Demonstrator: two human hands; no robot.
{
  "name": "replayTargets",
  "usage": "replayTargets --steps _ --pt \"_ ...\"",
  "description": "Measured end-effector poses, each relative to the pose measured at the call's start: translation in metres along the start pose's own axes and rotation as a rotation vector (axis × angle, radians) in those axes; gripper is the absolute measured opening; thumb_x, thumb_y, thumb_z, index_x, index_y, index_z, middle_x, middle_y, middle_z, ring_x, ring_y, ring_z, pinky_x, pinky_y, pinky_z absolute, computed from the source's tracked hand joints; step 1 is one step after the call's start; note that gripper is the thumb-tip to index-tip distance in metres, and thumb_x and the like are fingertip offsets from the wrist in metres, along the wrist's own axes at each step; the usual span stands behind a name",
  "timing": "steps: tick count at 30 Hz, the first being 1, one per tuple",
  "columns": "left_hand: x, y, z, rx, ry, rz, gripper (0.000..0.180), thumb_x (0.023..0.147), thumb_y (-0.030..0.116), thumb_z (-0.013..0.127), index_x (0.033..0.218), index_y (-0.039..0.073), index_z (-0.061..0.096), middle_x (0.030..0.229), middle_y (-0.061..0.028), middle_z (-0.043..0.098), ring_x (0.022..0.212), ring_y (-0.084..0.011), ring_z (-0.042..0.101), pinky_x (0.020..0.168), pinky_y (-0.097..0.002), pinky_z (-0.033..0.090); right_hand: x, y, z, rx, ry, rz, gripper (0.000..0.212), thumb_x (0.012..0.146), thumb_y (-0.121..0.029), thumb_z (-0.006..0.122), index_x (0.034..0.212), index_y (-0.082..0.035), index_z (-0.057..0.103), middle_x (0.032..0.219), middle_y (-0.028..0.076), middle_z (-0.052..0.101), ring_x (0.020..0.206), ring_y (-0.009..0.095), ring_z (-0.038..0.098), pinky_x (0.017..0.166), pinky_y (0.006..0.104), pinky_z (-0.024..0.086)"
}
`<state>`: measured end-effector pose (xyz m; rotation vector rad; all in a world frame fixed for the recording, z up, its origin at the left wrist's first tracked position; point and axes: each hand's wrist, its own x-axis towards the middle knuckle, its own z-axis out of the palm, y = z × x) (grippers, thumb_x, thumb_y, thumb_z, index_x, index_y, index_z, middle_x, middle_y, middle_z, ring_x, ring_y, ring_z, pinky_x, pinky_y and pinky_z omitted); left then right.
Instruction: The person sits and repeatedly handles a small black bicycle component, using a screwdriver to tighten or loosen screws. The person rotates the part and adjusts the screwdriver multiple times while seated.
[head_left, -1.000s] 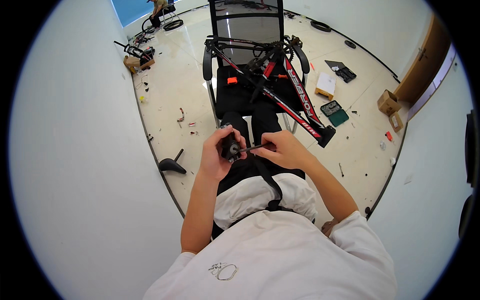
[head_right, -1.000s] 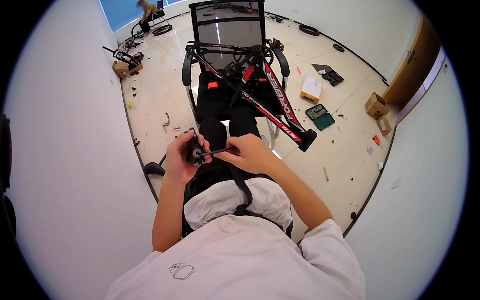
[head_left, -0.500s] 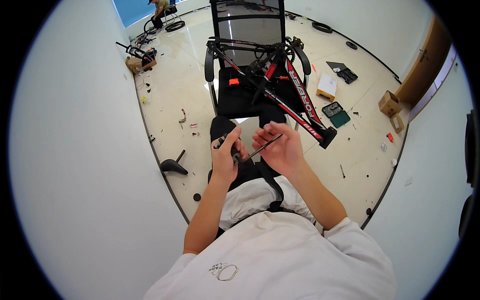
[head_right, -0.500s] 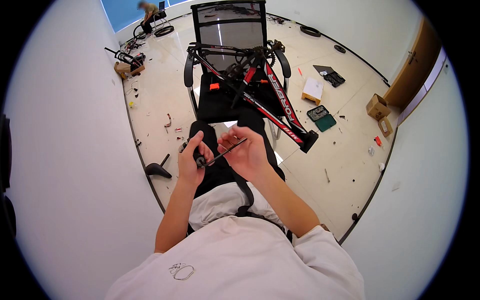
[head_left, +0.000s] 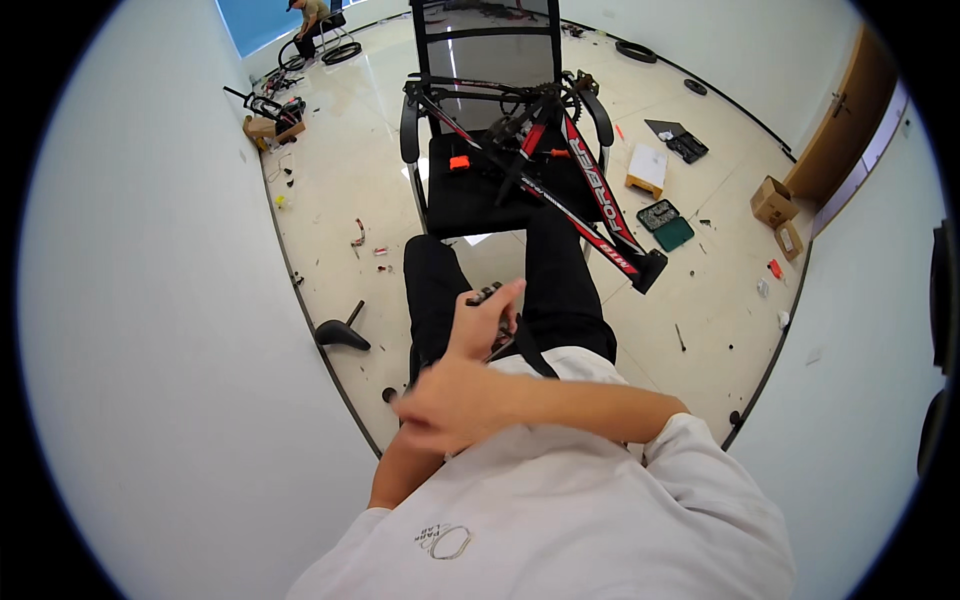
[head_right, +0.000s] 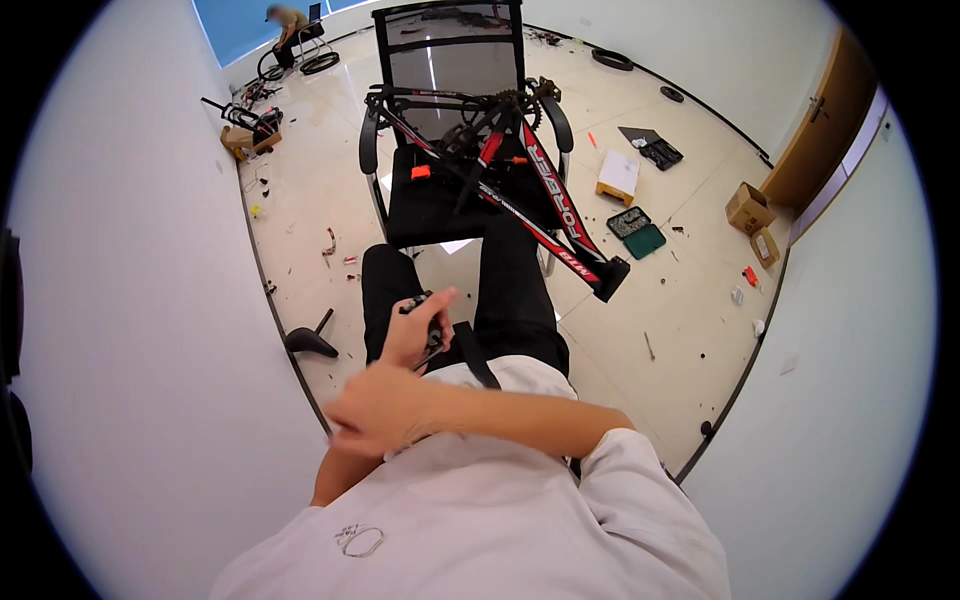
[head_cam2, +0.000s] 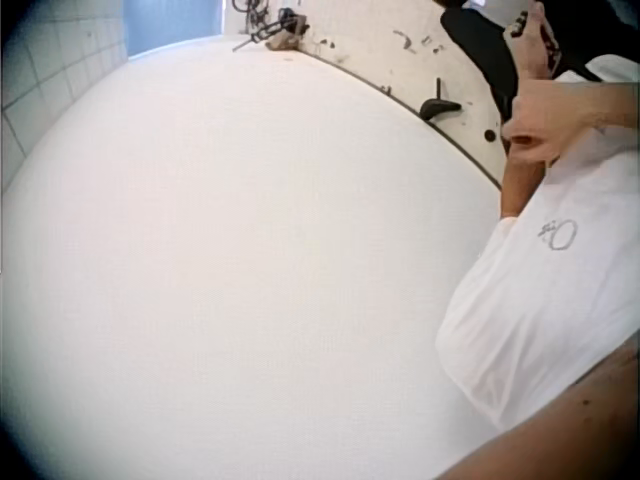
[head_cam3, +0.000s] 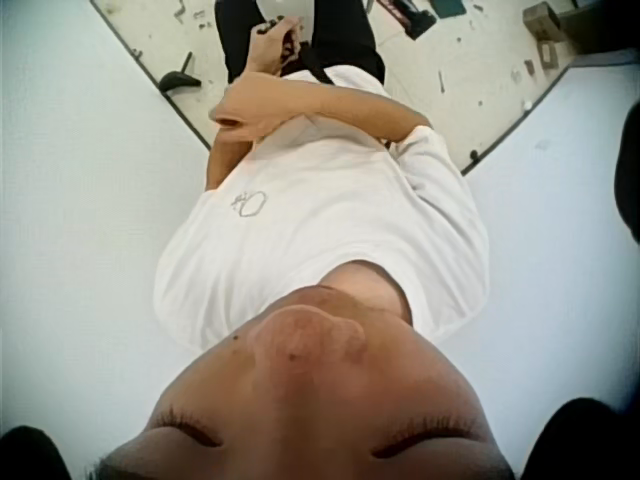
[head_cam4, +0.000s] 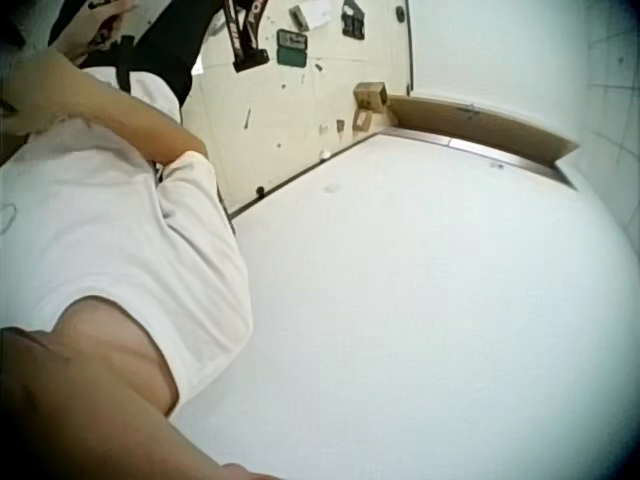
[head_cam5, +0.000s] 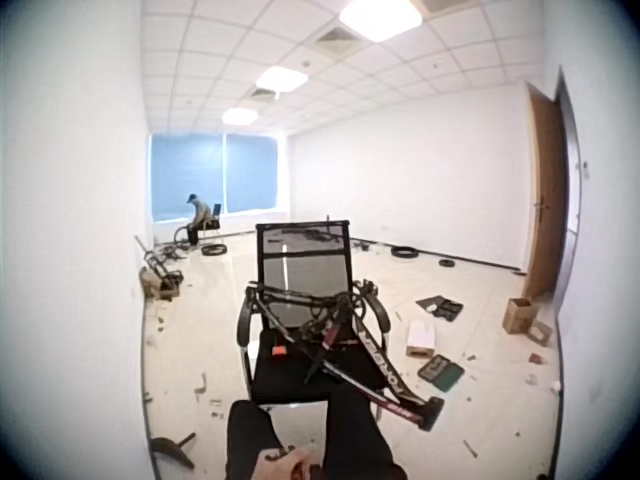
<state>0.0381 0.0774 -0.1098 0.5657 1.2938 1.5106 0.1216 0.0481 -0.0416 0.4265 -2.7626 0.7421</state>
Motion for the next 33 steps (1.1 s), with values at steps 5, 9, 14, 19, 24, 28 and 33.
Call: replayTargets --steps 5,9,14,19,24,28,33 --pt "0.0 0.028 -0.027 -0.188 0.033 0.005 0.037 0.085 0.031 0.068 0.06 0.01 0.05 0.053 -0.0037 0.05 0.044 -0.0147 0.05 0.041 -0.0283 0.038 -0.029 0.006 0.002 -0.065 -0.431 0.16 0.042 0.087 -0.041 0.057 0.078 0.0 0.061 0.064 0.016 0.061 0.067 0.034 0.063 0.059 0.0418 0.049" --pt "-0.013 0.048 -0.023 -0.112 0.02 0.017 0.035 0.082 0.031 0.071 0.059 0.011 0.053 0.054 -0.0016 0.054 0.046 -0.0114 0.052 0.041 -0.0245 0.036 -0.056 0.06 -0.002 -0.156 -0.27 0.325 0.042 0.088 -0.041 0.059 0.082 0.0 0.061 0.073 0.017 0.064 0.071 0.035 0.064 0.066 0.0427 0.052" --pt "-0.017 0.047 -0.016 -0.205 -0.048 0.007 0.034 0.083 0.028 0.071 0.059 0.01 0.053 0.054 -0.0013 0.052 0.045 -0.0116 0.051 0.04 -0.0253 0.034 -0.063 0.097 -0.046 -0.237 0.009 0.36 0.025 0.082 -0.023 0.066 0.098 -0.005 0.059 0.097 0.012 0.063 0.092 0.032 0.061 0.079 0.0413 0.049" --pt "-0.022 0.041 -0.003 -0.162 -0.106 0.015 0.034 0.085 0.027 0.069 0.06 0.01 0.054 0.053 -0.001 0.052 0.045 -0.0115 0.049 0.04 -0.0258 0.035 -0.052 0.092 -0.096 -0.148 0.072 0.492 0.038 0.077 -0.005 0.066 0.113 -0.01 0.054 0.099 0.011 0.064 0.095 0.032 0.062 0.078 0.0399 0.05" --pt "-0.021 0.035 -0.001 -0.289 -0.162 0.013 0.038 0.086 0.031 0.068 0.059 0.008 0.054 0.052 -0.0023 0.052 0.044 -0.0144 0.051 0.043 -0.0276 0.037 -0.029 0.067 -0.127 -0.051 0.138 0.484 0.048 0.072 0.004 0.063 0.116 -0.01 0.055 0.097 0.011 0.064 0.096 0.029 0.062 0.077 0.0374 0.051" --pt "-0.028 0.051 -0.007 -0.292 -0.194 0.083 0.035 0.085 0.025 0.067 0.059 0.006 0.053 0.053 -0.0044 0.051 0.045 -0.0166 0.052 0.045 -0.0299 0.04 -0.012 0.064 -0.129 0.074 0.149 0.425 0.035 0.08 0.006 0.053 0.113 -0.006 0.057 0.093 0.011 0.065 0.087 0.028 0.064 0.075 0.0343 0.051" --pt "-0.024 0.054 -0.02 -0.243 -0.047 0.213 0.026 0.087 0.021 0.057 0.066 0.006 0.052 0.057 -0.0056 0.051 0.048 -0.0178 0.051 0.044 -0.0311 0.036 -0.009 0.073 -0.1 0.461 0.421 0.286 0.029 0.085 0.005 0.046 0.111 0.002 0.057 0.094 0.011 0.067 0.091 0.02 0.066 0.08 0.031 0.051"
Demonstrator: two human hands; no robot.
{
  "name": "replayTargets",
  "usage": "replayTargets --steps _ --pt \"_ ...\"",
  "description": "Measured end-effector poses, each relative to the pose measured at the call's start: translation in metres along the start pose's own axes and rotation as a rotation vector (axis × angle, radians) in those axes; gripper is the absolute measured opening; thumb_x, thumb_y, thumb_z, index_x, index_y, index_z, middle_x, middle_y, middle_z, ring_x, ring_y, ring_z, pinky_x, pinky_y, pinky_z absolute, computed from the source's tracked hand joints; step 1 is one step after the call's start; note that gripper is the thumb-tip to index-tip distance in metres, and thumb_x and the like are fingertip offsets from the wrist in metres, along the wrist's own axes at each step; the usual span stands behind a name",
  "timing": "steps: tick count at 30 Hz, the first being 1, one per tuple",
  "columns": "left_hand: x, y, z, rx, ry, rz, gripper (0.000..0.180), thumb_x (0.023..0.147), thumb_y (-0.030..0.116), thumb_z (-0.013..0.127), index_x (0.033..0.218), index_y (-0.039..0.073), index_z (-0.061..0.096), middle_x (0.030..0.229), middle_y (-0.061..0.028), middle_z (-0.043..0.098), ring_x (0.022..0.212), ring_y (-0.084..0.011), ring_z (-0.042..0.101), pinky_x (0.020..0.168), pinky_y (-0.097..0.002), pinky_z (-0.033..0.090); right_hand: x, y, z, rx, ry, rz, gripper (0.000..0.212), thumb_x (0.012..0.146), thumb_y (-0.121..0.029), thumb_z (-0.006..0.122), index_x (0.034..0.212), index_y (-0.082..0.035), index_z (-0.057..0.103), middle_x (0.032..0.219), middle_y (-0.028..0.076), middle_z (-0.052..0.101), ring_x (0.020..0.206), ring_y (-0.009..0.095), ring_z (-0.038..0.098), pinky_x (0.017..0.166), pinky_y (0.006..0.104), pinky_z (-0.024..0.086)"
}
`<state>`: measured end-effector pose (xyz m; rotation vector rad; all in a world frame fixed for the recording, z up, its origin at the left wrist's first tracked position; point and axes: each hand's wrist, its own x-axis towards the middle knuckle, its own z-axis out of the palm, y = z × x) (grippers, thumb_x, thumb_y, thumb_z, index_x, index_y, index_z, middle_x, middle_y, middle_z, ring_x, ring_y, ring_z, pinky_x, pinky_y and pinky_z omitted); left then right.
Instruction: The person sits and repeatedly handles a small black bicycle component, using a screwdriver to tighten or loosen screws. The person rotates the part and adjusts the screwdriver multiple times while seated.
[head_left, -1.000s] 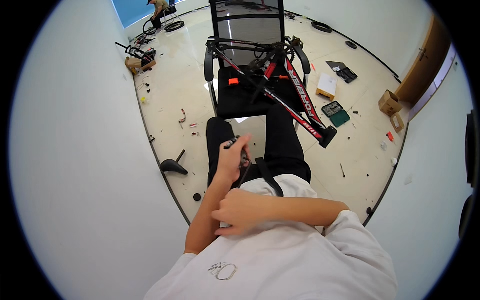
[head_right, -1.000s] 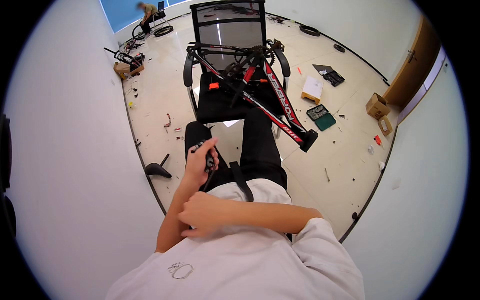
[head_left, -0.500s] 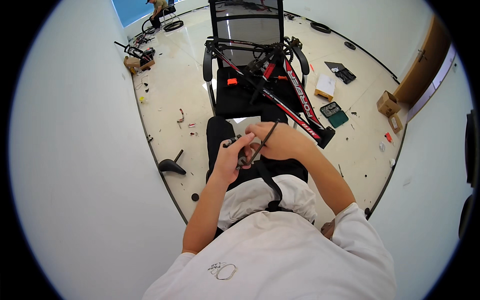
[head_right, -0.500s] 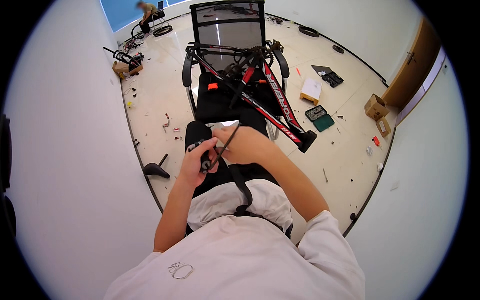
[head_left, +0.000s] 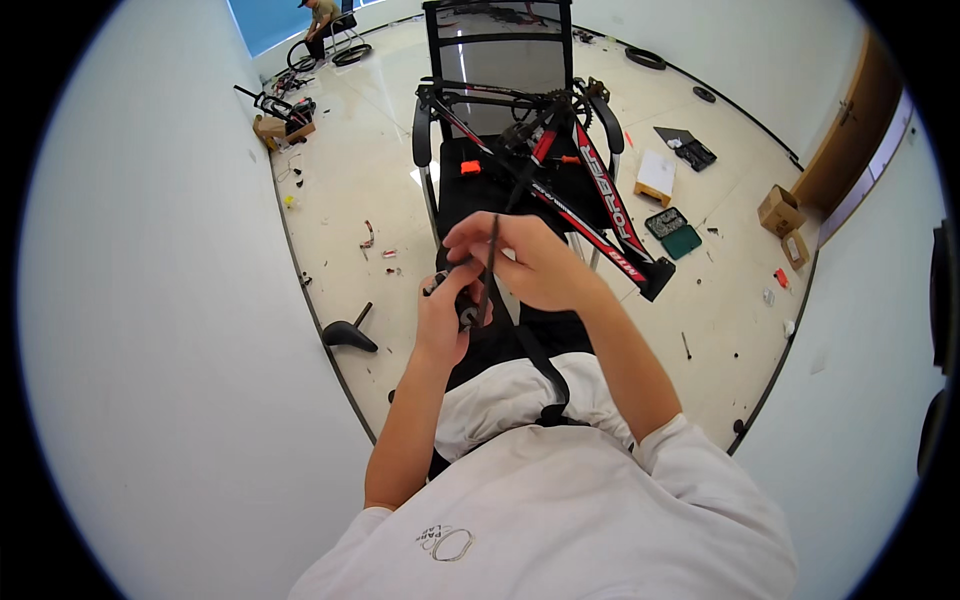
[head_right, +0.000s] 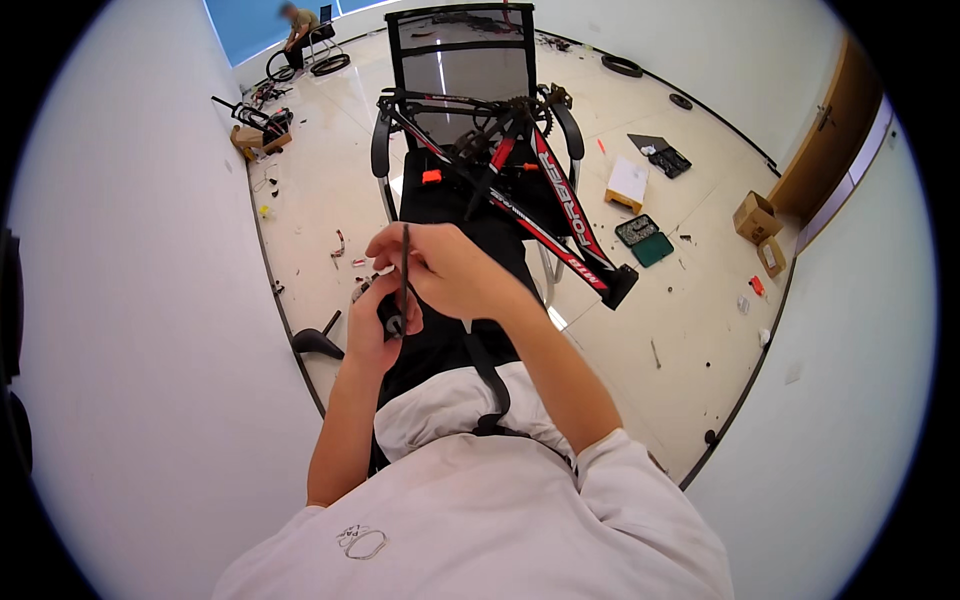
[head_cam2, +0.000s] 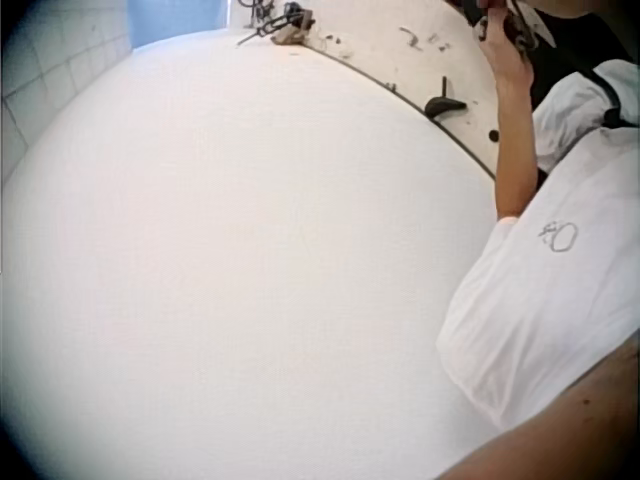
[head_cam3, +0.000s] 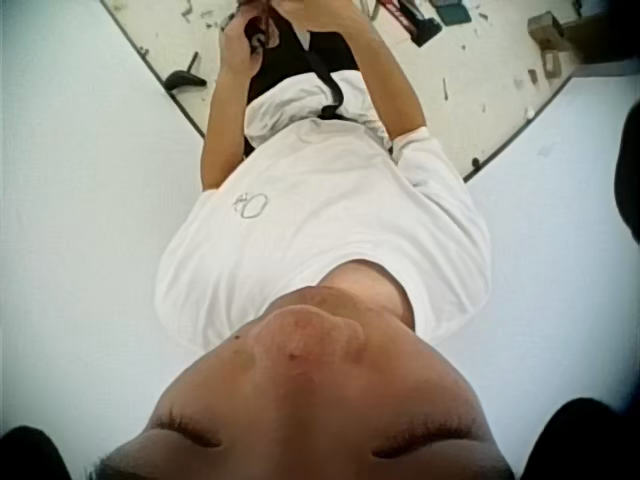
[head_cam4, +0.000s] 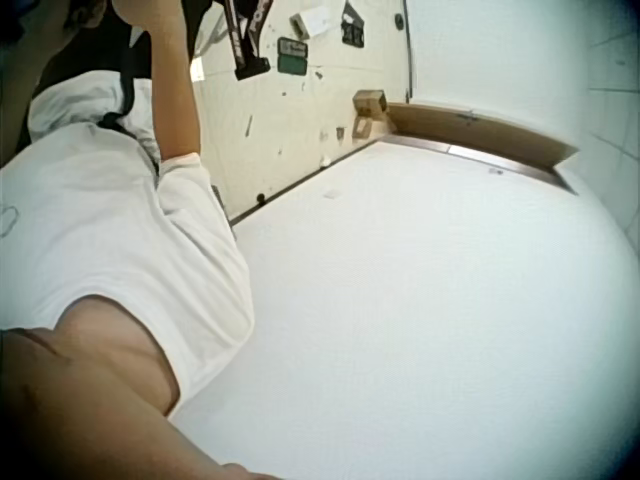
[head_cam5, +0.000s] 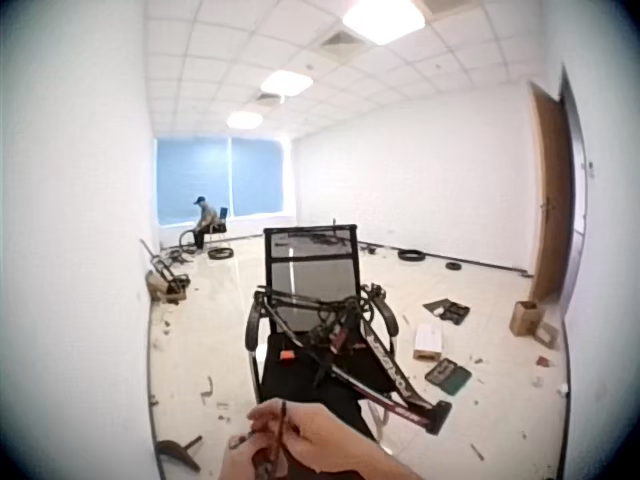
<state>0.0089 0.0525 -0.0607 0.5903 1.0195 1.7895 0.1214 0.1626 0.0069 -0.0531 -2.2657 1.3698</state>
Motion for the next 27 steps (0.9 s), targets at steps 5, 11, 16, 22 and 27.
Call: replayTargets --steps 5,11,16,22,27 --pt "0.009 -0.022 -0.009 -0.01 0.047 0.049 0.019 0.088 0.022 0.062 0.082 0.005 0.06 0.072 -0.0036 0.058 0.059 -0.0133 0.057 0.051 -0.0286 0.045 -0.019 0.004 0.027 0.435 0.268 0.11 0.033 0.077 0.001 0.049 0.109 0.003 0.057 0.093 0.012 0.067 0.091 0.02 0.065 0.088 0.0314 0.048" --pt "-0.003 -0.039 -0.007 -0.051 -0.01 0.094 0.021 0.086 0.023 0.066 0.086 0.003 0.059 0.083 -0.0038 0.062 0.067 -0.0101 0.057 0.059 -0.0238 0.045 -0.04 -0.032 0.081 -0.23 0.055 -0.272 0.011 0.082 -0.01 0.061 0.089 -0.002 0.063 0.079 0.011 0.063 0.071 0.028 0.06 0.063 0.0347 0.047" --pt "0.007 -0.011 0.004 0.347 0.077 0.136 0.035 0.084 0.023 0.07 0.057 0.007 0.055 0.052 -0.0026 0.054 0.046 -0.0105 0.05 0.045 -0.0241 0.038 -0.061 -0.02 0.097 -0.417 -0.1 -0.437 0.018 0.083 -0.013 0.063 0.068 -0.006 0.057 0.058 0.008 0.055 0.053 0.027 0.054 0.054 0.0357 0.044" --pt "-0.004 -0.018 0.024 0.42 -0.068 -0.05 0.042 0.084 0.032 0.073 0.056 0.006 0.056 0.052 0.002 0.052 0.047 -0.0059 0.046 0.047 -0.0211 0.036 -0.074 -0.021 0.093 -0.533 -0.198 -0.401 0.03 0.082 -0.017 0.064 0.058 -0.005 0.052 0.052 0.007 0.055 0.046 0.027 0.053 0.047 0.0359 0.042" --pt "0.0 -0.027 0.02 0.493 -0.129 -0.166 0.042 0.084 0.035 0.072 0.059 0.004 0.056 0.054 0.0002 0.053 0.049 -0.0072 0.049 0.045 -0.0236 0.037 -0.071 -0.034 0.066 -0.181 -0.1 -0.209 0.026 0.08 -0.018 0.066 0.062 -0.003 0.057 0.052 0.008 0.055 0.046 0.024 0.055 0.045 0.0335 0.042"
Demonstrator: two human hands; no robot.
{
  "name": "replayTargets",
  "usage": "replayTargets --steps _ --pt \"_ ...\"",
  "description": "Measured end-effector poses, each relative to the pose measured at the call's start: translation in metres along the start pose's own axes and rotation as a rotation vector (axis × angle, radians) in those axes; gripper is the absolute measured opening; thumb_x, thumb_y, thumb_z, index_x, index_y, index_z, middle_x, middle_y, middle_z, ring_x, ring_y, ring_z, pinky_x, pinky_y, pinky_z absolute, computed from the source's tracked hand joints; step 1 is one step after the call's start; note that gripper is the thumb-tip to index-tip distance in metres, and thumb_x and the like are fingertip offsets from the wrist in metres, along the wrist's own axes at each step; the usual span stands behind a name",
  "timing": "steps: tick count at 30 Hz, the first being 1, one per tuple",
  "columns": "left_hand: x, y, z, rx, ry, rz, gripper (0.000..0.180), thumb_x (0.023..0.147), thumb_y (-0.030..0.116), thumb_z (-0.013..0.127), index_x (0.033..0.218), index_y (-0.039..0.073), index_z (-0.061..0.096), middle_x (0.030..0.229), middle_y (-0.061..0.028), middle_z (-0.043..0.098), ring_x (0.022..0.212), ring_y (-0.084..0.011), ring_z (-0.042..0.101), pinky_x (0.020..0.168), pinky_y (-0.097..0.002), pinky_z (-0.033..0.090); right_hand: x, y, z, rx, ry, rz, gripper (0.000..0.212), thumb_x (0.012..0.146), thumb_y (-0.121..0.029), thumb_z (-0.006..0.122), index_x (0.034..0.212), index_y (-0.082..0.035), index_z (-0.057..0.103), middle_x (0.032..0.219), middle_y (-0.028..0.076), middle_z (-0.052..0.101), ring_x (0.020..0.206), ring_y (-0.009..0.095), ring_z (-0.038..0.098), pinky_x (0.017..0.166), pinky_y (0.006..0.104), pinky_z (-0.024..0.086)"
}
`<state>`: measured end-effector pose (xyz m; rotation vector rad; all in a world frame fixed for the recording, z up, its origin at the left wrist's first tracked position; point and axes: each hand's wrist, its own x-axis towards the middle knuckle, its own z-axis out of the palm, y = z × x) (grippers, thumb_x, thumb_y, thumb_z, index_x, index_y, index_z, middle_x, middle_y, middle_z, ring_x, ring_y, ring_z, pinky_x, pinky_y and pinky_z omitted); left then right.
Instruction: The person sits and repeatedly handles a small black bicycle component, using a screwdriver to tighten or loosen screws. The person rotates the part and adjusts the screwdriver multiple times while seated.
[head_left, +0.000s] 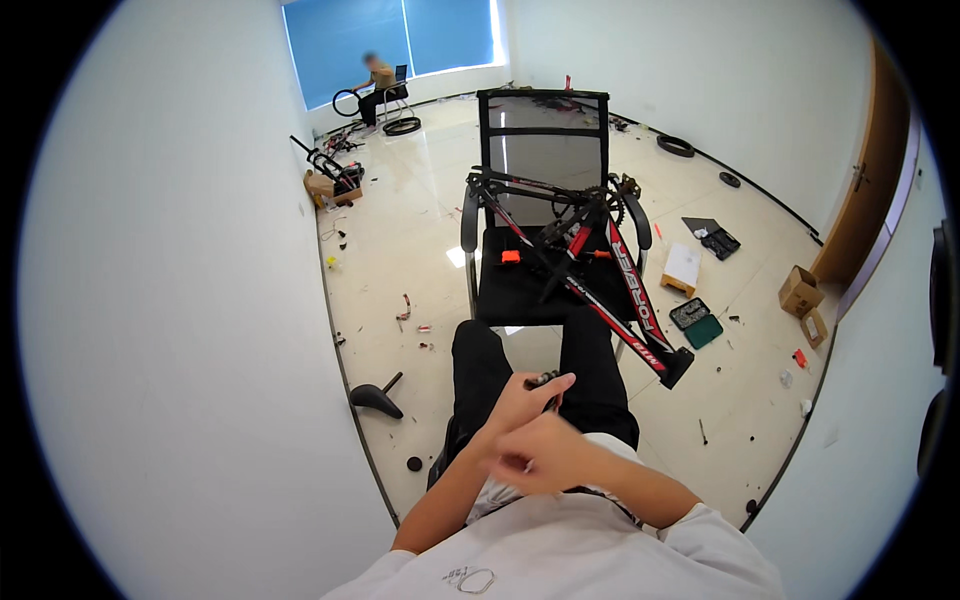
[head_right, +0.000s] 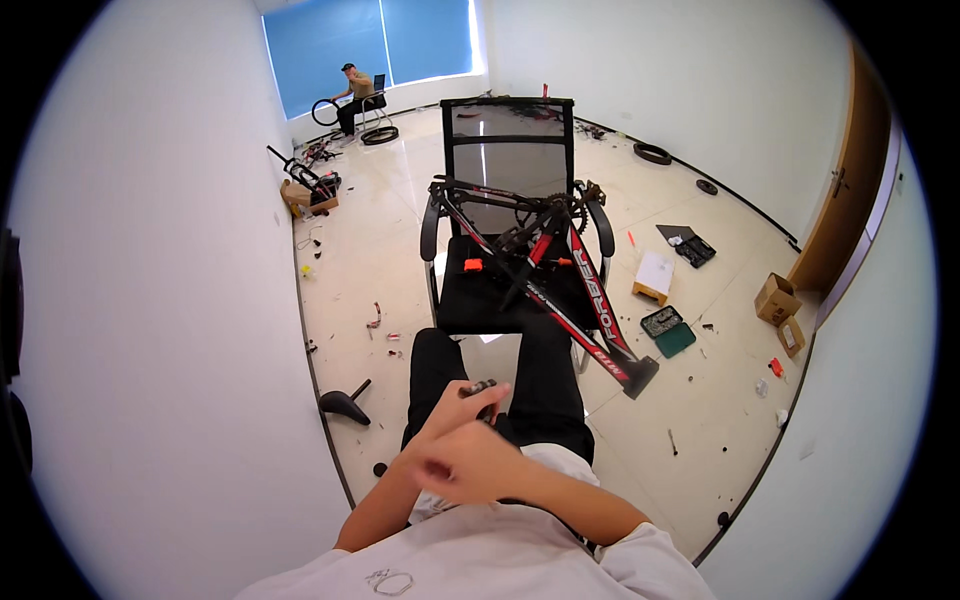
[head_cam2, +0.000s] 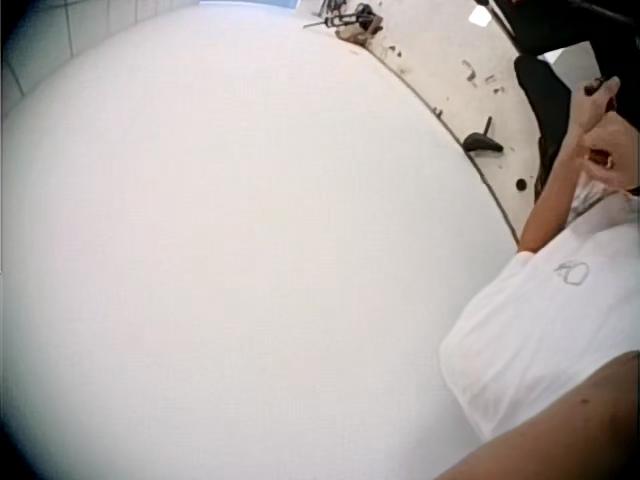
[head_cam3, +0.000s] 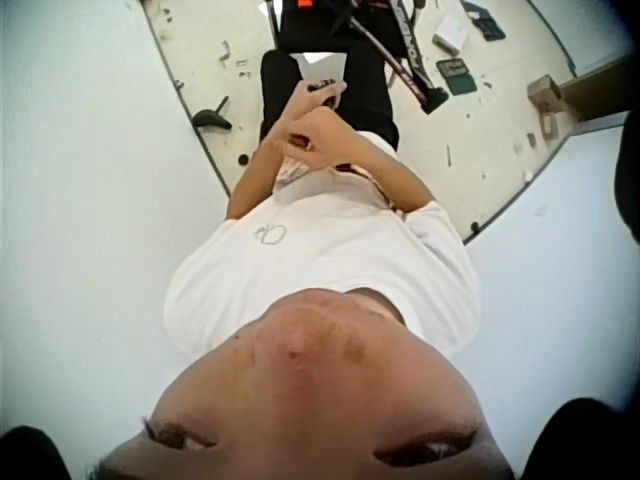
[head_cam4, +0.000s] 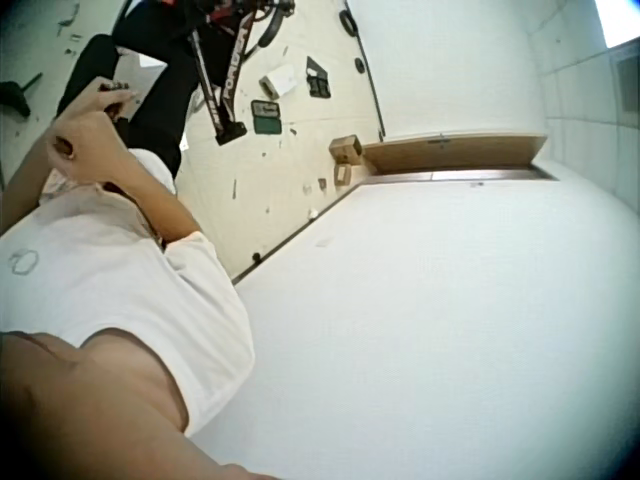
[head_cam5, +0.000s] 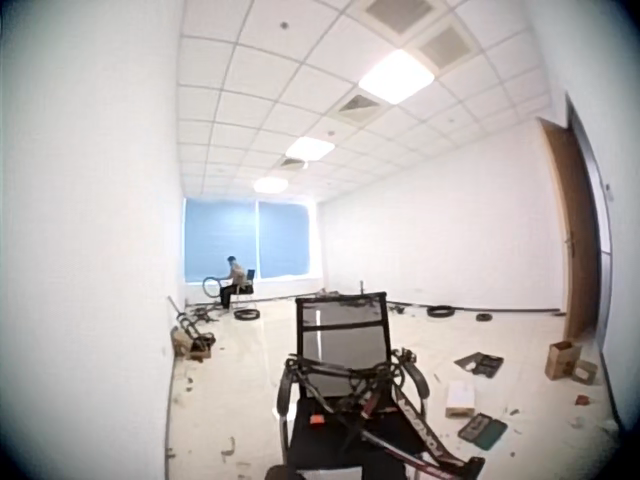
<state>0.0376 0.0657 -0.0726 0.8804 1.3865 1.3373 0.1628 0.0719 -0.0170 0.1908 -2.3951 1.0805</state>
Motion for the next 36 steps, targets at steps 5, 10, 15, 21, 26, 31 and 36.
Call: replayTargets --steps 5,10,15,21,26,31,36 --pt "-0.003 -0.005 -0.005 -0.084 -0.123 0.028 0.036 0.085 0.029 0.069 0.069 -0.001 0.058 0.061 -0.0036 0.055 0.048 -0.0089 0.049 0.042 -0.0244 0.035 0.002 0.02 -0.043 0.691 0.419 0.362 0.03 0.087 -0.009 0.064 0.059 -0.003 0.053 0.053 0.001 0.05 0.05 0.003 0.044 0.043 0.0215 0.031" --pt "-0.014 0.017 -0.002 -0.16 -0.193 -0.006 0.019 0.085 0.017 0.062 0.079 0.0 0.058 0.067 -0.0054 0.055 0.054 -0.0113 0.05 0.046 -0.0242 0.037 0.01 0.052 -0.071 1.371 0.559 0.362 0.042 0.094 -0.019 0.051 0.059 -0.015 0.027 0.052 -0.006 0.019 0.043 0.008 0.017 0.043 0.0282 0.015" --pt "-0.017 0.017 -0.011 -0.327 -0.256 0.042 0.022 0.081 0.011 0.059 0.098 -0.003 0.056 0.08 -0.0085 0.056 0.063 -0.0124 0.052 0.054 -0.0246 0.041 0.013 0.073 -0.08 1.587 0.627 0.361 0.034 0.095 -0.022 0.047 0.065 -0.013 0.034 0.052 -0.006 0.018 0.042 0.008 0.018 0.041 0.0252 0.017" --pt "-0.019 0.023 -0.01 -0.425 -0.283 0.093 0.032 0.076 0.011 0.057 0.104 -0.005 0.054 0.086 -0.0112 0.056 0.068 -0.0156 0.052 0.056 -0.0274 0.04 0.01 0.088 -0.081 1.678 0.699 0.358 0.019 0.097 -0.019 0.048 0.081 -0.008 0.044 0.054 -0.004 0.026 0.046 0.008 0.027 0.043 0.0249 0.024" --pt "-0.021 0.026 -0.016 -0.491 -0.275 0.117 0.045 0.074 0.019 0.056 0.109 -0.009 0.052 0.092 -0.0142 0.056 0.068 -0.0175 0.052 0.055 -0.028 0.04 0.006 0.089 -0.069 1.024 0.799 0.424 0.014 0.099 -0.018 0.048 0.095 -0.006 0.052 0.07 0.002 0.05 0.065 0.012 0.053 0.06 0.0262 0.044" --pt "-0.029 0.037 -0.015 -0.575 -0.259 0.123 0.051 0.074 0.018 0.056 0.117 -0.01 0.05 0.098 -0.0159 0.058 0.072 -0.0197 0.052 0.057 -0.0287 0.041 -0.008 0.1 -0.072 -0.136 0.716 0.15 0.022 0.089 -0.007 0.057 0.111 -0.005 0.059 0.119 0.011 0.055 0.104 0.025 0.059 0.086 0.0345 0.049" --pt "-0.032 0.045 -0.018 -0.688 -0.34 0.158 0.052 0.077 0.015 0.055 0.123 -0.008 0.047 0.101 -0.0166 0.058 0.075 -0.0215 0.053 0.06 -0.0305 0.042 -0.01 0.081 -0.073 -0.583 0.624 0.018 0.036 0.077 -0.007 0.068 0.112 -0.004 0.06 0.121 0.013 0.056 0.113 0.032 0.054 0.095 0.0394 0.043"
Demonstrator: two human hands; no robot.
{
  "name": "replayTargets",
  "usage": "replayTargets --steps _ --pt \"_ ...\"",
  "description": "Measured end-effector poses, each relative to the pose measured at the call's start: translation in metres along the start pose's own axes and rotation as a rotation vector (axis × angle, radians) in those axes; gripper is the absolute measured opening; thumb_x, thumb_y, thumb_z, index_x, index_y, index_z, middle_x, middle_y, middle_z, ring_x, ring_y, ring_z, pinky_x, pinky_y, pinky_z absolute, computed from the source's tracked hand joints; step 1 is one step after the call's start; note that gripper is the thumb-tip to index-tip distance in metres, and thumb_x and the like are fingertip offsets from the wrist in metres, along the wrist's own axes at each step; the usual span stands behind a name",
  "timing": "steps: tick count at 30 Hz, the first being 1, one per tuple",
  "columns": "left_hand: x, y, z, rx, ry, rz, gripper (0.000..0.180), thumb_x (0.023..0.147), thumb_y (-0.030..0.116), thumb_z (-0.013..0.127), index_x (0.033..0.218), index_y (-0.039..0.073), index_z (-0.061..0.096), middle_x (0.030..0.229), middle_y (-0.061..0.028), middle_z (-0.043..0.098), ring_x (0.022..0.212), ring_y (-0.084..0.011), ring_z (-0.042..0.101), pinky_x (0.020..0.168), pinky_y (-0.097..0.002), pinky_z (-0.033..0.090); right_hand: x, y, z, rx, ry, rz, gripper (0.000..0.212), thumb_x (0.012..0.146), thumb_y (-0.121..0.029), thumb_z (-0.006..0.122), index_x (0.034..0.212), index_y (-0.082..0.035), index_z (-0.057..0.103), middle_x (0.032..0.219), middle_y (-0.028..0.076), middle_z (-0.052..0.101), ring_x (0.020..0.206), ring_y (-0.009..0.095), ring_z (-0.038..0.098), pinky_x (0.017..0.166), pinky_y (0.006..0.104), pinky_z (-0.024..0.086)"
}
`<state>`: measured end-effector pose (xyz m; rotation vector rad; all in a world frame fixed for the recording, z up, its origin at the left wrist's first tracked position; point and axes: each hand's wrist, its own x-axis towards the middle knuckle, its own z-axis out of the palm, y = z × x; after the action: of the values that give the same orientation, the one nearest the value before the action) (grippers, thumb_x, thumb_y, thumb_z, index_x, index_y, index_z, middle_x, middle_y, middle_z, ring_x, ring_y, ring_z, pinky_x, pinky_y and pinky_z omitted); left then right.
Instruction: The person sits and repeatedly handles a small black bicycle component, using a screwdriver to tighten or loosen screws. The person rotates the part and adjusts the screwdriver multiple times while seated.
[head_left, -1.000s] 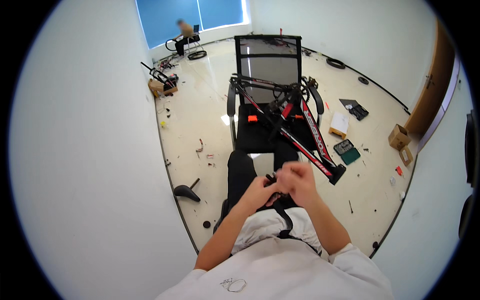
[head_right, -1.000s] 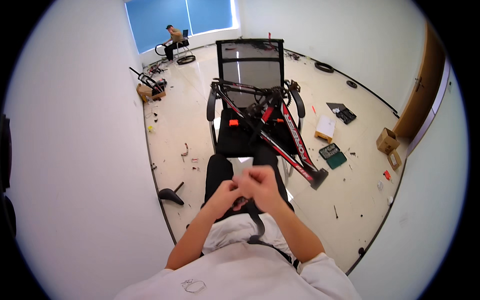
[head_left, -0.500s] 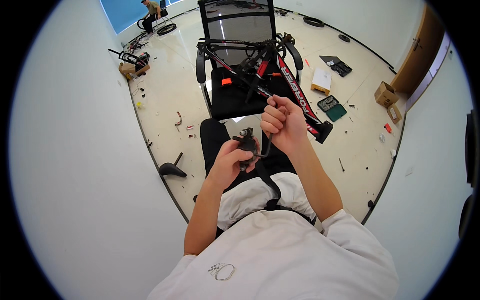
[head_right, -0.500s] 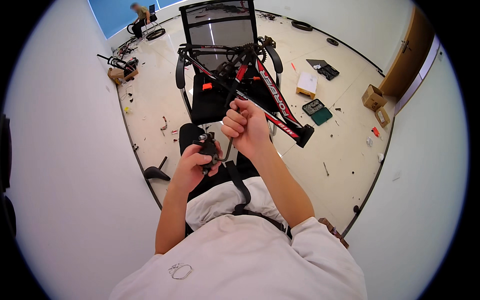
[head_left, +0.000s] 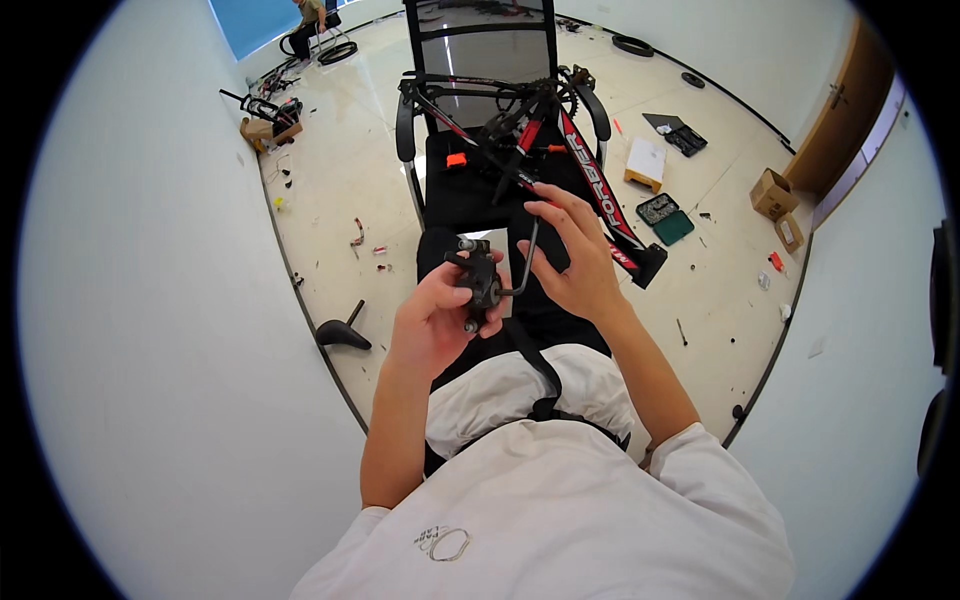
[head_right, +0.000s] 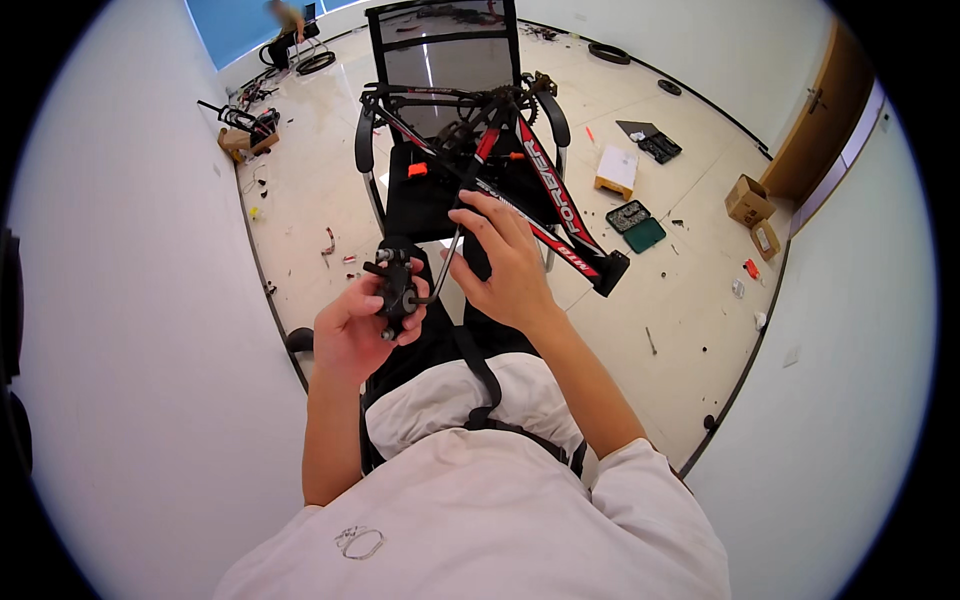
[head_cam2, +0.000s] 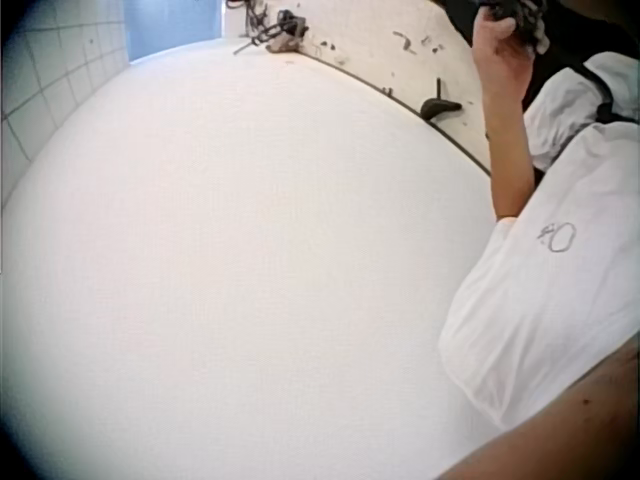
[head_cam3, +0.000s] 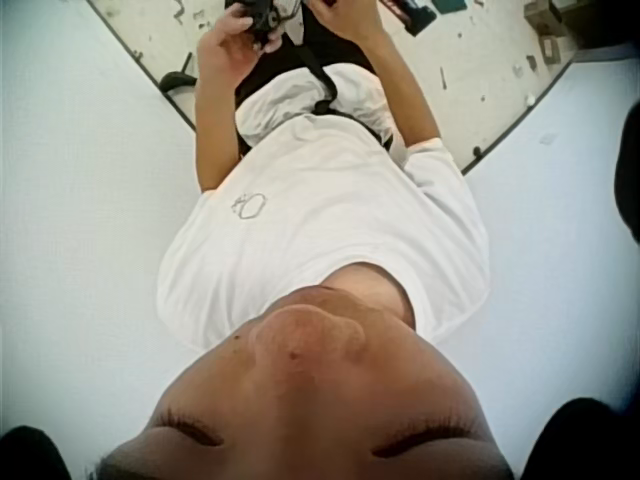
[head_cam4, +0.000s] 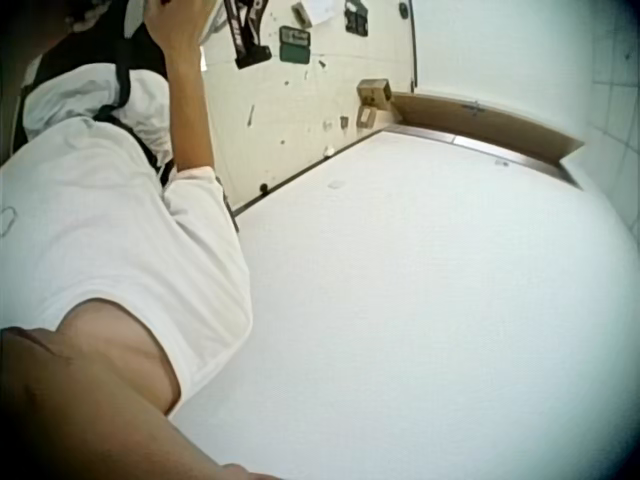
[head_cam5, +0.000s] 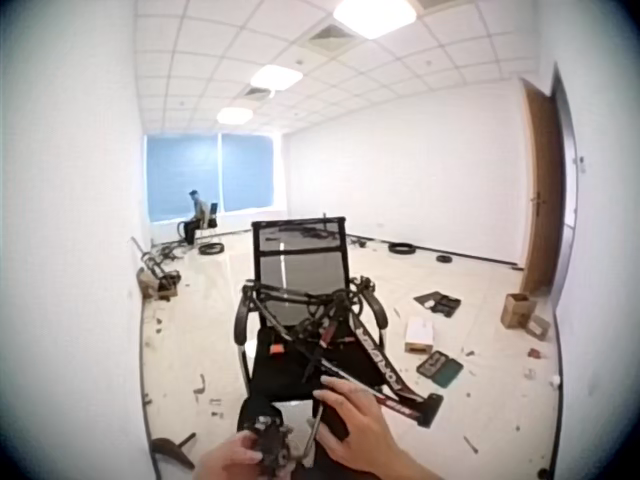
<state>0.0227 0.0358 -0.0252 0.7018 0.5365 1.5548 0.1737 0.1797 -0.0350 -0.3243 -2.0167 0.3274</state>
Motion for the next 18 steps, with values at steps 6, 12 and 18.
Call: replayTargets --steps 6,12,18 --pt "-0.002 0.001 0.007 -0.037 0.049 0.077 0.05 0.078 0.014 0.053 0.124 -0.005 0.046 0.102 -0.0165 0.057 0.075 -0.022 0.053 0.06 -0.0315 0.044 -0.025 0.002 0.002 0.125 -0.108 0.098 0.023 0.08 -0.01 0.068 0.101 -0.002 0.063 0.101 0.013 0.062 0.093 0.031 0.059 0.08 0.0365 0.046" --pt "-0.003 0.005 0.008 0.046 0.179 0.202 0.05 0.077 0.015 0.055 0.121 -0.006 0.046 0.1 -0.0156 0.056 0.071 -0.0209 0.053 0.057 -0.0303 0.044 -0.048 -0.022 0.008 0.213 -0.183 0.149 0.012 0.085 -0.012 0.066 0.079 -0.002 0.065 0.065 0.01 0.055 0.059 0.028 0.054 0.054 0.0341 0.042" --pt "0.0 0.003 0.006 0.301 0.397 0.354 0.041 0.079 0.006 0.056 0.118 -0.003 0.046 0.098 -0.0123 0.056 0.066 -0.0154 0.052 0.056 -0.0263 0.043 -0.051 -0.055 0.008 0.746 -0.483 0.608 0.036 0.098 -0.018 0.05 0.073 0.003 0.065 0.063 0.008 0.064 0.052 0.014 0.062 0.048 0.0256 0.044"
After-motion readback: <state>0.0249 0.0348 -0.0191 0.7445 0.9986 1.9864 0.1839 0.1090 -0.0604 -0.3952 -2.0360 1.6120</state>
